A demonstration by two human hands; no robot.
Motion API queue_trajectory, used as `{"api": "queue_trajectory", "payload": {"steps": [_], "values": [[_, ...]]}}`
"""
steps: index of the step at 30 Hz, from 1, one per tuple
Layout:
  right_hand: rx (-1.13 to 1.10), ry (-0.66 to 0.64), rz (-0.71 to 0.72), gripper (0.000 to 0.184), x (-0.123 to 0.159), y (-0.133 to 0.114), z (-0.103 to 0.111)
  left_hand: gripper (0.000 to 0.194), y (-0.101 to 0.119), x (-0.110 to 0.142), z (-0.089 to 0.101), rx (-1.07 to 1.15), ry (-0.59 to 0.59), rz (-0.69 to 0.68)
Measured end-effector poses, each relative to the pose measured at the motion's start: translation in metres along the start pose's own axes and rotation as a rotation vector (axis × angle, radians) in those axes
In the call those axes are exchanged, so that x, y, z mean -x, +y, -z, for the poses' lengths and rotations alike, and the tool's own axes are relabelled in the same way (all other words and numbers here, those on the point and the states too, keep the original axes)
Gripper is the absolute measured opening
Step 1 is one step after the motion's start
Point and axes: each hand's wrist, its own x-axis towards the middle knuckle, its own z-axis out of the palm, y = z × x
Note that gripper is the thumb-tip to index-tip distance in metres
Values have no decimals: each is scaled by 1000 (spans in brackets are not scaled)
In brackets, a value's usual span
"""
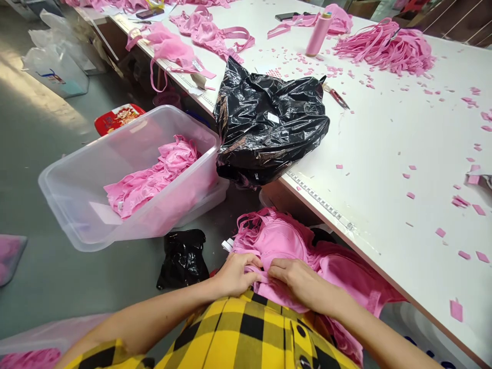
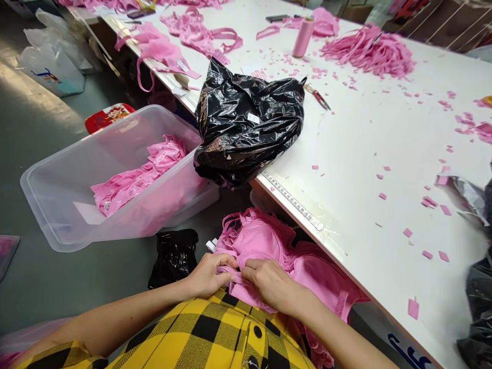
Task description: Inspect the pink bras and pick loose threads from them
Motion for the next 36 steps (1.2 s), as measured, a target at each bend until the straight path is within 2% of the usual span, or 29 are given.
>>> {"api": "queue_trajectory", "payload": {"steps": [3, 8, 11, 14, 16, 18, 22, 24, 26, 28, 30, 32, 34, 36], "values": [[114, 21, 48, 23, -2, -3, 6, 6, 0, -1, -2, 76, 30, -24], [125, 39, 60, 22, -1, -6, 7, 11, 0, -4, -7, 78, -27, -255], [54, 52, 9, 21, 1, -6, 8, 9, 1, -4, -5, 198, -58, -263], [-3, 83, -79, 19, 2, -3, 13, 7, 2, -3, -4, 316, -49, -202], [58, 94, -189, 24, 2, 2, 18, 7, 3, -2, -4, 342, -32, -183], [140, 50, -271, 27, -2, 6, 23, 7, 3, -2, -6, 334, -11, -222], [96, -107, -196, 9, -16, 14, 34, 8, 1, -2, -9, 278, 31, -368], [58, -119, -176, 4, -24, 17, 39, 8, -1, -2, -9, 247, 54, -423], [29, -120, -193, 9, -30, 20, 41, 8, -2, -2, -9, 215, 67, -469], [-6, -127, -207, 5, -34, 22, 41, 8, -2, -1, -8, 175, 91, -522], [-34, -110, -215, 12, -39, 20, 38, 9, -2, -1, -6, 115, 138, -607], [-53, -51, -244, 20, -45, 14, 34, 13, -1, -1, -3, 6, 205, -750], [-61, 37, -293, 21, -53, 6, 30, 18, 0, -2, 0, -144, 275, -910], [-62, 117, -336, 20, -61, 0, 26, 21, -1, -2, 2, -287, 328, -1013]]}}
